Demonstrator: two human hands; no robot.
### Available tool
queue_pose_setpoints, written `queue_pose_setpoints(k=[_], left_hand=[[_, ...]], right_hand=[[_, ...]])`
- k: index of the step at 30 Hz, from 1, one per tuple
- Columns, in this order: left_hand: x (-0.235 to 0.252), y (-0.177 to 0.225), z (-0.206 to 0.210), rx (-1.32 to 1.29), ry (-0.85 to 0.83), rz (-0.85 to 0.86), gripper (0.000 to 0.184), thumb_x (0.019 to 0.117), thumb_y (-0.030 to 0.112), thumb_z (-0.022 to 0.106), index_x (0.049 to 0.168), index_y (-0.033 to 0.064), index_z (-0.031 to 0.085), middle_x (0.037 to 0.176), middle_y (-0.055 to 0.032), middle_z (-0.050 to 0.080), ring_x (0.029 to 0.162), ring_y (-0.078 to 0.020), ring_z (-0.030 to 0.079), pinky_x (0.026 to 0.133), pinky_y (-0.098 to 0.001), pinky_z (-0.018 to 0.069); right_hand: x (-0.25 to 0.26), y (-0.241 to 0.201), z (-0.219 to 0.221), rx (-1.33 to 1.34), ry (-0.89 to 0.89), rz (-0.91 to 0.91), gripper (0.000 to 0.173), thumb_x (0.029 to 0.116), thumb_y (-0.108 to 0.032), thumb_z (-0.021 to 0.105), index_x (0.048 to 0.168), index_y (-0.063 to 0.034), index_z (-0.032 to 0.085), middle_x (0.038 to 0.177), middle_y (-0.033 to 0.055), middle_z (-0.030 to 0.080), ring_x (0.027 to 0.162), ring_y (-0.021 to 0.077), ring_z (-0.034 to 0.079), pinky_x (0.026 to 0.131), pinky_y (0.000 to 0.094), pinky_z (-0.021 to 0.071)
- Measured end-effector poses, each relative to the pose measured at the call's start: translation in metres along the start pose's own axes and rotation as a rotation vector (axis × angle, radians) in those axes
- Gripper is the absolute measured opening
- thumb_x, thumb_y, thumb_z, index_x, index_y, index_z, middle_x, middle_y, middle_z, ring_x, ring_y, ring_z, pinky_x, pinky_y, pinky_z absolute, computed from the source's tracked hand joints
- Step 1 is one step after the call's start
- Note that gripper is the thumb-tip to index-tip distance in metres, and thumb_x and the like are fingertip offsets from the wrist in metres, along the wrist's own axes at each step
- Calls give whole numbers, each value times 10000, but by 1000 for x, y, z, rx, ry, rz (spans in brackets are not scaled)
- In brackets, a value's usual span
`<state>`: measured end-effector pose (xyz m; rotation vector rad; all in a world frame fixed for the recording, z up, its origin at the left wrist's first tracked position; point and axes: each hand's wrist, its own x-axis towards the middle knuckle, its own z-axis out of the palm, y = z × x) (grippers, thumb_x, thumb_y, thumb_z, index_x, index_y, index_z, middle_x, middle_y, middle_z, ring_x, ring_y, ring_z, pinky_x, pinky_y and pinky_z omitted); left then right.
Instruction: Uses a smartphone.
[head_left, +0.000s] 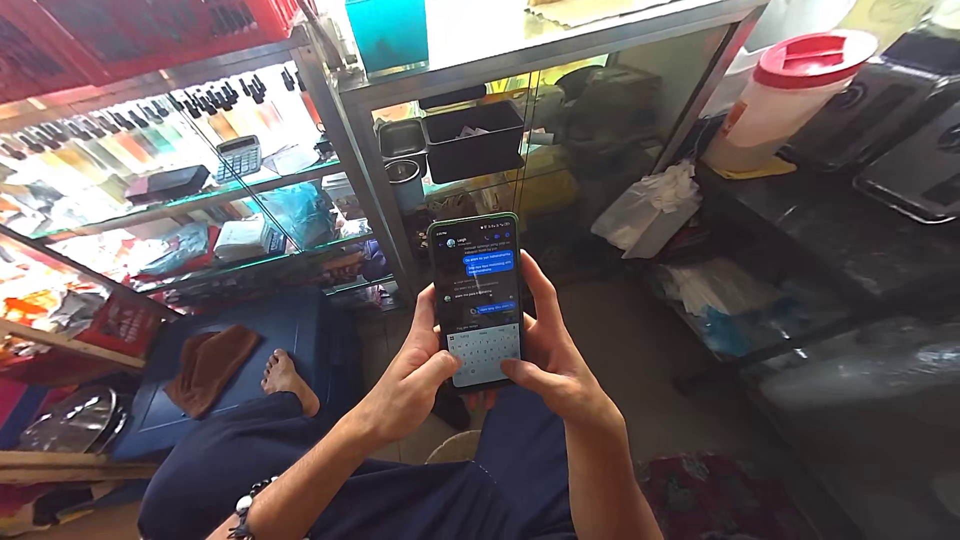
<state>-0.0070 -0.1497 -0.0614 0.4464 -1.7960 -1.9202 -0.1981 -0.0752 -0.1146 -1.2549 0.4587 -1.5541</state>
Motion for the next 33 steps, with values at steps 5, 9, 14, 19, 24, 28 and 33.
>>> queue_pose_setpoints(k=[5, 9, 14, 19, 24, 28, 33], left_hand=[[0, -1, 0, 31, 5, 10, 749, 955, -37, 344, 1589, 260, 80, 1286, -70, 627, 1064, -171, 697, 891, -332, 604], [0, -1, 1, 26, 4, 1, 762, 947, -42, 357, 1589, 273, 91, 1293, -78, 627, 1038, -182, 706, 850, -331, 617], [-1, 0, 1, 2, -26, 13, 764, 943, -31, 385, 1580, 284, 102, 1256, -90, 633, 995, -189, 714, 802, -330, 628], [-1, -1, 0, 57, -9, 14, 732, 970, -34, 378, 1579, 284, 126, 1272, -85, 630, 1038, -196, 705, 841, -342, 621], [-1, -1, 0, 39, -9, 2, 771, 933, -22, 400, 1582, 282, 114, 1279, -79, 631, 1031, -188, 707, 831, -334, 622], [0, 1, 0, 29, -16, 0, 774, 931, -33, 397, 1580, 280, 116, 1260, -88, 639, 985, -195, 716, 789, -333, 629], [0, 1, 1, 59, -24, 5, 788, 936, -39, 388, 1593, 278, 90, 1269, -88, 629, 993, -188, 712, 803, -326, 627]], right_hand=[[0, 0, -1, -12, 6, 7, 923, 939, 67, 476, 1597, -413, 41, 1327, 140, 611, 913, 300, 736, 625, 418, 655], [-2, -2, -1, -23, 6, 23, 968, 906, 79, 477, 1599, -416, 16, 1324, 143, 612, 922, 310, 733, 628, 432, 655], [-1, -2, 0, -32, 10, 16, 948, 931, 82, 479, 1595, -424, 29, 1312, 142, 619, 889, 309, 737, 609, 424, 654], [-1, -1, -2, -44, -16, 15, 971, 931, 73, 517, 1592, -432, 16, 1329, 138, 609, 896, 309, 736, 627, 425, 657], [-2, -1, -5, -42, -47, 30, 982, 940, 53, 532, 1590, -447, -7, 1350, 130, 597, 925, 307, 732, 652, 431, 659], [-1, 0, -9, 20, 12, 45, 789, 1004, -33, 418, 1589, -448, 88, 1328, 143, 615, 939, 326, 731, 634, 463, 651], [1, 1, -4, 9, 67, 32, 756, 1034, -41, 450, 1575, -444, 109, 1259, 150, 648, 860, 317, 744, 587, 434, 649]])
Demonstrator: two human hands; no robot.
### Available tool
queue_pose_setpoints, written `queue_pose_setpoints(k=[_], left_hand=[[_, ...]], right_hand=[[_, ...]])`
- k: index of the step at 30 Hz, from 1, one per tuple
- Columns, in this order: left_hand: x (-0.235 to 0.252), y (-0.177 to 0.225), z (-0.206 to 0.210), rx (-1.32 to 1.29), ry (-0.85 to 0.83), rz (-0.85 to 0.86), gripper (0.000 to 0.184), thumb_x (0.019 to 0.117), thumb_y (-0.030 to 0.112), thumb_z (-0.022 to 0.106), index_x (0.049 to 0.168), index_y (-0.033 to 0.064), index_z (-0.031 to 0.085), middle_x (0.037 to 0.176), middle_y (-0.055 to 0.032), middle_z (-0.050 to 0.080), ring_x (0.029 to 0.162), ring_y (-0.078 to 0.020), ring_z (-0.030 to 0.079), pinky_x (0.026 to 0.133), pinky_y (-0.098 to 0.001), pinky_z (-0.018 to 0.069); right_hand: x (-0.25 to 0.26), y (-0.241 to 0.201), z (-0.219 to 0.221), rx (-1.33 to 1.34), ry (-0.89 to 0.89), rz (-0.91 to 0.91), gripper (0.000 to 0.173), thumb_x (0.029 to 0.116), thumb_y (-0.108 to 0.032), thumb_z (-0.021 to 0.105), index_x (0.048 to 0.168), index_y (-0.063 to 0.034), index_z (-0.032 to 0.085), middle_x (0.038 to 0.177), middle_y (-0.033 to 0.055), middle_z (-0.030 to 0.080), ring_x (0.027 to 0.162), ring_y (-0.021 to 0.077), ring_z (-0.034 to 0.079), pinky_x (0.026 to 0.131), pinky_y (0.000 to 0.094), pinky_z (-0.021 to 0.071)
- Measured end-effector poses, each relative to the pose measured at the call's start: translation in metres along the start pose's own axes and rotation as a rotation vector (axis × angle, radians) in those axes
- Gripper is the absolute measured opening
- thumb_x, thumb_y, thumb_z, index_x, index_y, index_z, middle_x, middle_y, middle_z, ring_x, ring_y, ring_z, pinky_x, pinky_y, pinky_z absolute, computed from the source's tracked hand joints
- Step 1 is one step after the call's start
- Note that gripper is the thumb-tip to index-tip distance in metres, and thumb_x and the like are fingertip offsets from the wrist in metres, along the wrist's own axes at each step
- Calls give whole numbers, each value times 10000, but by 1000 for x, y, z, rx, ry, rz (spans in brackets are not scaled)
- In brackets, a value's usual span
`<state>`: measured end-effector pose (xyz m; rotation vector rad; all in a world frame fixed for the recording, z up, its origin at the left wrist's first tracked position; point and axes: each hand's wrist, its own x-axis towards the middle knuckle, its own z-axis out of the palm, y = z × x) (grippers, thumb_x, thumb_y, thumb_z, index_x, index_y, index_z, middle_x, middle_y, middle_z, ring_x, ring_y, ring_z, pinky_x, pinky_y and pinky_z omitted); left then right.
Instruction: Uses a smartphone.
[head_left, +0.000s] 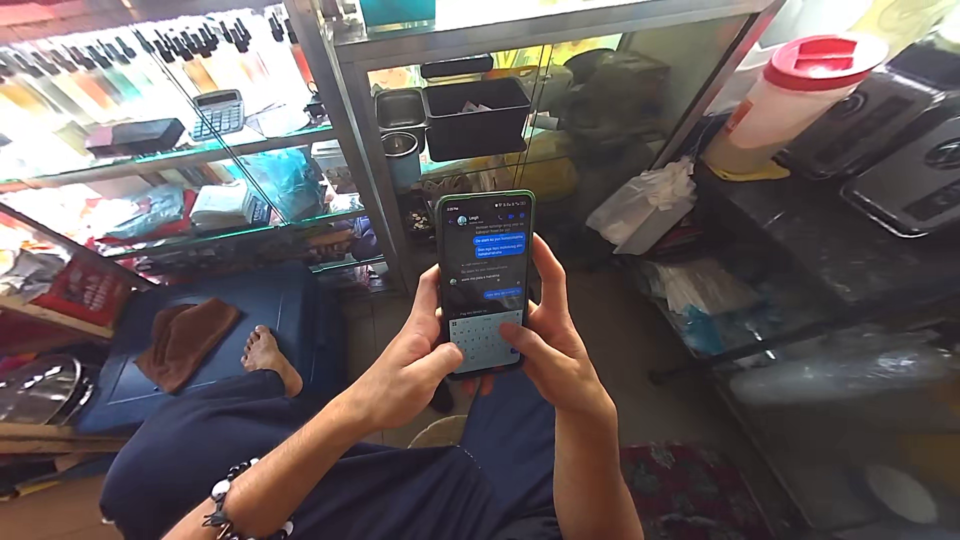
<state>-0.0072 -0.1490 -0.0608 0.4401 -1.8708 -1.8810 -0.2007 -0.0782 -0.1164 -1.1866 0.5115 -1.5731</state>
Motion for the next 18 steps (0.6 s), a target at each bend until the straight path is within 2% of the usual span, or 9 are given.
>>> queue_pose_setpoints(k=[3, 6, 10, 14, 18], left_hand=[[0, 0, -1, 5, -5, 6, 787, 938, -41, 385, 1593, 276, 88, 1282, -86, 618, 1028, -184, 703, 844, -331, 617], [-1, -1, 0, 7, -26, 16, 796, 954, -40, 407, 1597, 264, 51, 1281, -78, 619, 1039, -171, 699, 868, -321, 610], [1, -1, -1, 39, 10, 15, 738, 981, -33, 393, 1590, 266, 101, 1272, -74, 633, 1016, -171, 710, 826, -315, 622], [1, -2, 0, 38, 55, 25, 629, 1036, 25, 376, 1576, 263, 157, 1233, -78, 648, 995, -183, 716, 806, -323, 629], [1, -2, -2, -34, 20, 11, 694, 973, 13, 376, 1573, 270, 143, 1261, -71, 631, 1033, -177, 703, 863, -333, 612]], right_hand=[[0, -1, 3, -18, -9, -8, 862, 994, -19, 551, 1578, -449, 85, 1258, 145, 654, 834, 303, 744, 590, 410, 651], [0, -1, 9, -86, 47, -20, 940, 957, 23, 607, 1584, -441, 83, 1199, 140, 677, 768, 275, 744, 540, 367, 641], [0, -1, 5, -47, -42, -37, 956, 954, -9, 612, 1584, -442, 37, 1298, 143, 626, 851, 296, 740, 605, 395, 654], [-1, -1, 2, -46, -123, -32, 1024, 915, 54, 590, 1580, -436, -14, 1329, 150, 599, 902, 319, 732, 673, 436, 659], [-1, -2, 2, -48, -121, -14, 1032, 917, 105, 547, 1585, -444, -16, 1341, 148, 596, 899, 325, 735, 663, 448, 660]])
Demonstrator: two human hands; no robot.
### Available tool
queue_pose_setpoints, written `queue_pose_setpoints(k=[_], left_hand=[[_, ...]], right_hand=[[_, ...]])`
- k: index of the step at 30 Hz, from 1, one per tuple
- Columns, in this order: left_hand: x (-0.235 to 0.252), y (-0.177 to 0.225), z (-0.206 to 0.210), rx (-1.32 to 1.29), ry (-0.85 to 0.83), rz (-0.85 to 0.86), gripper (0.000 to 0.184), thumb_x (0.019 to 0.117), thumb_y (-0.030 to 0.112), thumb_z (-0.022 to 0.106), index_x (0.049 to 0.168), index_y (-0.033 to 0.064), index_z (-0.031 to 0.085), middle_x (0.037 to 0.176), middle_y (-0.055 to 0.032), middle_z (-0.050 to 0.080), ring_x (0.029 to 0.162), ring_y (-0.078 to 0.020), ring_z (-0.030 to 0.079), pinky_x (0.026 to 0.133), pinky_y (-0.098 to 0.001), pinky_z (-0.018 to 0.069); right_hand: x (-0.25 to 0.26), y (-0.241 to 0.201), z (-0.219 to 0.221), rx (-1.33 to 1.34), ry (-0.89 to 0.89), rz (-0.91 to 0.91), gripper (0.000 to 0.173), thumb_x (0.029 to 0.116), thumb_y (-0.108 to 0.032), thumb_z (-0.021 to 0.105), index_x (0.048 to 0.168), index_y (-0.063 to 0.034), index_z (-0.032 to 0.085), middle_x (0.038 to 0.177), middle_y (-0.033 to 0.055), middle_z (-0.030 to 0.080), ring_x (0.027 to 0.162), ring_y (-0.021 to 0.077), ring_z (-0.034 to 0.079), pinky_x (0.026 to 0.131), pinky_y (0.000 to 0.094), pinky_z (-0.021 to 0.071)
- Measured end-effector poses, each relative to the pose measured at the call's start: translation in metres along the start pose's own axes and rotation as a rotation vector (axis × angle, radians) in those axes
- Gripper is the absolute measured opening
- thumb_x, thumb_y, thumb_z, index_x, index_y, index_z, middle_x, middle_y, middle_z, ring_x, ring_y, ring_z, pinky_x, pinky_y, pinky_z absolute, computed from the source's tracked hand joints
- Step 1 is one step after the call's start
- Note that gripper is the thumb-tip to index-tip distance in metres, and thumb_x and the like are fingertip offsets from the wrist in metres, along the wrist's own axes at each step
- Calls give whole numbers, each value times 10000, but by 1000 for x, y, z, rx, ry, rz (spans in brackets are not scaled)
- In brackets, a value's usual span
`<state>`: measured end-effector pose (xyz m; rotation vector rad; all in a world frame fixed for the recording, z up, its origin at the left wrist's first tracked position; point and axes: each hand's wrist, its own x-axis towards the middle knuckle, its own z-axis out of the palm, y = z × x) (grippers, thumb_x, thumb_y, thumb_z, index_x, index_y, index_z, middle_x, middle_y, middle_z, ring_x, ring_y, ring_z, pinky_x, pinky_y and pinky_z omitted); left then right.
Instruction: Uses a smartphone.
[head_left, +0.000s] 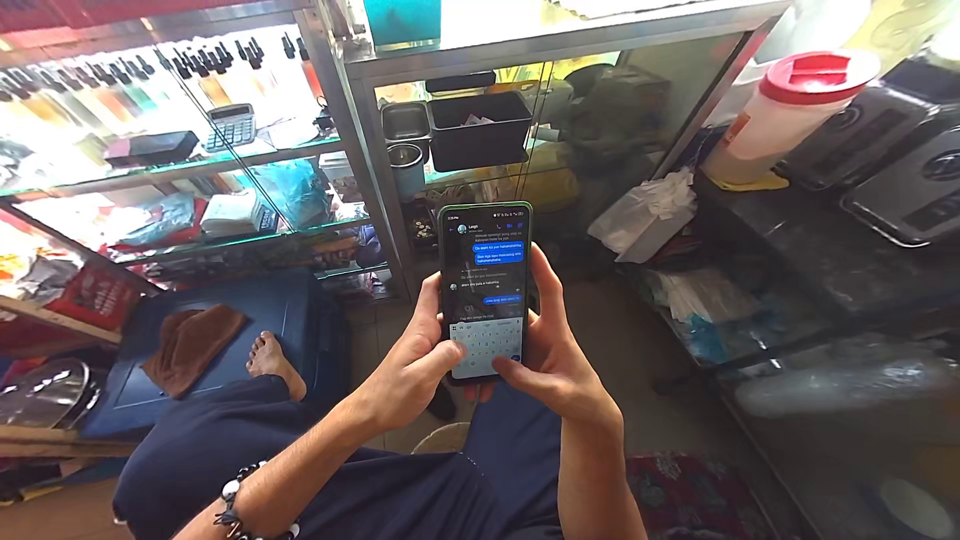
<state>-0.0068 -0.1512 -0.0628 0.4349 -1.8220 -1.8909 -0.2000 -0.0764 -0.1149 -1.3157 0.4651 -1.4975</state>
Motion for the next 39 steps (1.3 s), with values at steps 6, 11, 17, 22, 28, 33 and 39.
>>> queue_pose_setpoints(k=[6, 11, 17, 22, 28, 33, 39], left_hand=[[0, -1, 2, 25, 13, -6, 732, 954, -7, 405, 1580, 246, 124, 1248, -74, 650, 1021, -167, 711, 846, -318, 617], [-1, 0, 5, 19, 8, -11, 723, 958, -31, 416, 1565, 249, 141, 1227, -74, 653, 983, -169, 717, 798, -306, 625], [-1, 0, 5, 14, -2, -8, 740, 961, -45, 401, 1574, 253, 113, 1207, -82, 654, 932, -175, 722, 773, -312, 628], [0, 0, 6, 21, 3, -5, 720, 964, -41, 401, 1566, 237, 121, 1189, -76, 658, 905, -165, 723, 749, -300, 629], [0, 1, 4, 17, 20, -14, 705, 980, -25, 403, 1569, 246, 128, 1192, -71, 664, 922, -164, 726, 749, -298, 632], [1, 0, 6, -4, 24, -7, 659, 993, -1, 394, 1556, 240, 150, 1174, -77, 668, 878, -174, 728, 720, -308, 634], [2, -2, 6, -31, 38, 10, 571, 1041, 43, 370, 1543, 240, 181, 1154, -77, 666, 873, -172, 728, 717, -307, 635]], right_hand=[[-1, 0, -2, 20, 12, -8, 964, 946, 9, 569, 1586, -437, 3, 1355, 129, 594, 935, 303, 732, 671, 429, 659], [-1, 0, -1, 50, 61, 13, 804, 1018, -63, 487, 1583, -445, 61, 1323, 143, 617, 907, 318, 736, 643, 440, 656], [1, 1, 2, 58, 186, 26, 648, 1051, -152, 418, 1574, -440, 165, 1285, 139, 641, 875, 295, 744, 591, 419, 648], [1, 3, 1, 37, 164, 14, 730, 1010, -75, 434, 1575, -441, 149, 1298, 108, 638, 901, 263, 742, 616, 394, 649], [-2, 2, -5, 37, 39, 7, 911, 917, 62, 402, 1589, -440, 47, 1332, 152, 605, 947, 323, 728, 654, 456, 651], [-3, 2, -6, 61, 24, 7, 899, 924, 1, 446, 1592, -429, 27, 1370, 151, 584, 983, 324, 720, 680, 457, 651], [-3, 2, -4, 37, 11, -6, 911, 941, -19, 496, 1589, -430, 5, 1388, 130, 568, 980, 302, 722, 689, 438, 655]])
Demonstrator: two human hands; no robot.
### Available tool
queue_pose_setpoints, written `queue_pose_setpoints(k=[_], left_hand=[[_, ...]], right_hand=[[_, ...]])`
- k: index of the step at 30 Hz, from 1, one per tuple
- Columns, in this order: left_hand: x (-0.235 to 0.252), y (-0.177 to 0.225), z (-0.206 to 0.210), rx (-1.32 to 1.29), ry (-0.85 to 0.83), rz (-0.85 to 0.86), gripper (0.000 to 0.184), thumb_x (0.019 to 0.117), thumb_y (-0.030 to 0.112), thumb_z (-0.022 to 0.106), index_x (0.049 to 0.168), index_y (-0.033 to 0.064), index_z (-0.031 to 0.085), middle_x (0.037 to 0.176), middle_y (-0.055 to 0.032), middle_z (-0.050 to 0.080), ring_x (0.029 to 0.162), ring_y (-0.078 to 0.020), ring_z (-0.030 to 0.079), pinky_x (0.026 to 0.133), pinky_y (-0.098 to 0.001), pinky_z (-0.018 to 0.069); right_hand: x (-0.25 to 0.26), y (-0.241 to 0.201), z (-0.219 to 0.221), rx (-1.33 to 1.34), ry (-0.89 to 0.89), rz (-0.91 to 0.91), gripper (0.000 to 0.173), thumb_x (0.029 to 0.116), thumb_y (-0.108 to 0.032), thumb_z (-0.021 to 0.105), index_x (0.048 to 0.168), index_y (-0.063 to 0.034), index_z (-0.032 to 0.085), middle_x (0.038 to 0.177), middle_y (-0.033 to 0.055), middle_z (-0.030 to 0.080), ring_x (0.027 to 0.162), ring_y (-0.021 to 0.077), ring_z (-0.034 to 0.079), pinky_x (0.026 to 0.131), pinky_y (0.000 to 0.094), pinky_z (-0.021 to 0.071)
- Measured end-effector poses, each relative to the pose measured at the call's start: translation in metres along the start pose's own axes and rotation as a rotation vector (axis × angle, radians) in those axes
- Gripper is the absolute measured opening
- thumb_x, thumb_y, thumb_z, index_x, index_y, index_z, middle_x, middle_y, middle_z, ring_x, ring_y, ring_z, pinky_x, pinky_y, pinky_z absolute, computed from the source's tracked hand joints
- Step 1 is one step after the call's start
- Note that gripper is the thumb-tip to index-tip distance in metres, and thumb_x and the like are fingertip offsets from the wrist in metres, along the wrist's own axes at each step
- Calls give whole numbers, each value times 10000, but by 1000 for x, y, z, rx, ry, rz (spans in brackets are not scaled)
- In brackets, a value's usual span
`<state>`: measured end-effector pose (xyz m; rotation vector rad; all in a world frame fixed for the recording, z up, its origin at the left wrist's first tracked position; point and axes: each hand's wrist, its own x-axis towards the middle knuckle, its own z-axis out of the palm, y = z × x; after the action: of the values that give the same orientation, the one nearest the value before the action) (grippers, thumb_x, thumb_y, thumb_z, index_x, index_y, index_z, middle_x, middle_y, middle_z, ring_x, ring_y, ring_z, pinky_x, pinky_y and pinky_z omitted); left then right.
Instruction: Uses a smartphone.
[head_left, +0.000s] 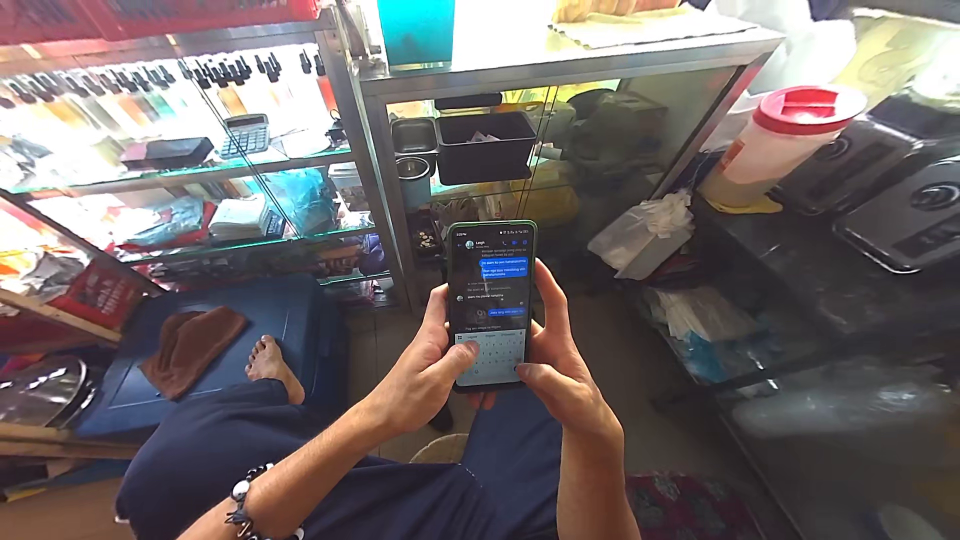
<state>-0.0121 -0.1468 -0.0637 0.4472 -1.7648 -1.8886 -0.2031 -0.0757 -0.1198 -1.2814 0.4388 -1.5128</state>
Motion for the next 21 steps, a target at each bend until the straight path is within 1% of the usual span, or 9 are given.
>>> queue_pose_setpoints(k=[3, 6, 8, 10, 13, 15, 17, 19, 21], left_hand=[[0, 0, 1, 0, 11, 5, 591, 1033, 28, 376, 1549, 233, 175, 1154, -70, 670, 875, -164, 729, 707, -296, 635], [-1, -1, 0, 19, 1, 21, 607, 1017, 12, 384, 1544, 230, 175, 1184, -57, 660, 927, -152, 720, 754, -297, 628], [-1, -1, 0, 38, -3, 26, 631, 1009, 4, 387, 1553, 222, 153, 1192, -56, 656, 947, -152, 718, 775, -301, 628], [-1, -1, 0, 37, 0, 24, 640, 1004, 5, 394, 1555, 222, 150, 1188, -64, 656, 933, -160, 721, 758, -305, 631], [-1, -1, 0, 38, 3, 17, 630, 999, 10, 396, 1545, 229, 170, 1199, -68, 654, 946, -165, 719, 768, -306, 628], [-1, 0, 0, 34, -4, 18, 633, 998, 6, 396, 1544, 232, 170, 1200, -68, 654, 930, -164, 721, 762, -304, 629], [-2, 0, 1, 36, -14, 26, 640, 993, -3, 397, 1541, 225, 161, 1183, -66, 655, 909, -164, 721, 747, -304, 631], [-2, 0, 2, 53, -25, 40, 652, 990, -6, 402, 1546, 214, 144, 1179, -58, 651, 919, -155, 717, 762, -301, 629], [-2, -2, 2, 76, -37, 62, 667, 991, -4, 411, 1557, 202, 126, 1197, -55, 646, 958, -150, 712, 797, -303, 624]], right_hand=[[1, -1, 4, -11, 31, -7, 903, 945, -9, 494, 1591, -408, 5, 1360, 135, 587, 950, 302, 728, 672, 437, 655], [4, -1, 12, -56, 109, -17, 832, 1012, -44, 517, 1591, -405, 42, 1299, 132, 633, 874, 278, 742, 610, 388, 654], [6, 0, 15, -68, 153, -24, 801, 1019, -44, 516, 1586, -390, 69, 1250, 137, 652, 833, 267, 744, 569, 363, 644], [7, 2, 17, -70, 184, -29, 792, 1013, -26, 510, 1587, -376, 91, 1216, 147, 667, 802, 268, 744, 543, 360, 637], [7, 3, 13, -75, 155, -22, 827, 986, -9, 494, 1587, -394, 77, 1252, 130, 653, 828, 259, 742, 565, 366, 641], [5, 3, 10, -54, 133, -30, 805, 989, -43, 471, 1594, -407, 84, 1294, 124, 638, 872, 268, 740, 586, 381, 644], [7, 4, 14, -74, 187, -48, 722, 1038, -119, 500, 1590, -404, 132, 1262, 120, 659, 864, 251, 743, 575, 357, 641], [10, 5, 21, -106, 285, -75, 683, 1049, -137, 526, 1580, -399, 185, 1175, 115, 693, 801, 222, 748, 524, 325, 629], [12, 8, 25, -125, 343, -94, 666, 1050, -127, 528, 1572, -395, 213, 1149, 113, 694, 772, 208, 744, 507, 311, 620]])
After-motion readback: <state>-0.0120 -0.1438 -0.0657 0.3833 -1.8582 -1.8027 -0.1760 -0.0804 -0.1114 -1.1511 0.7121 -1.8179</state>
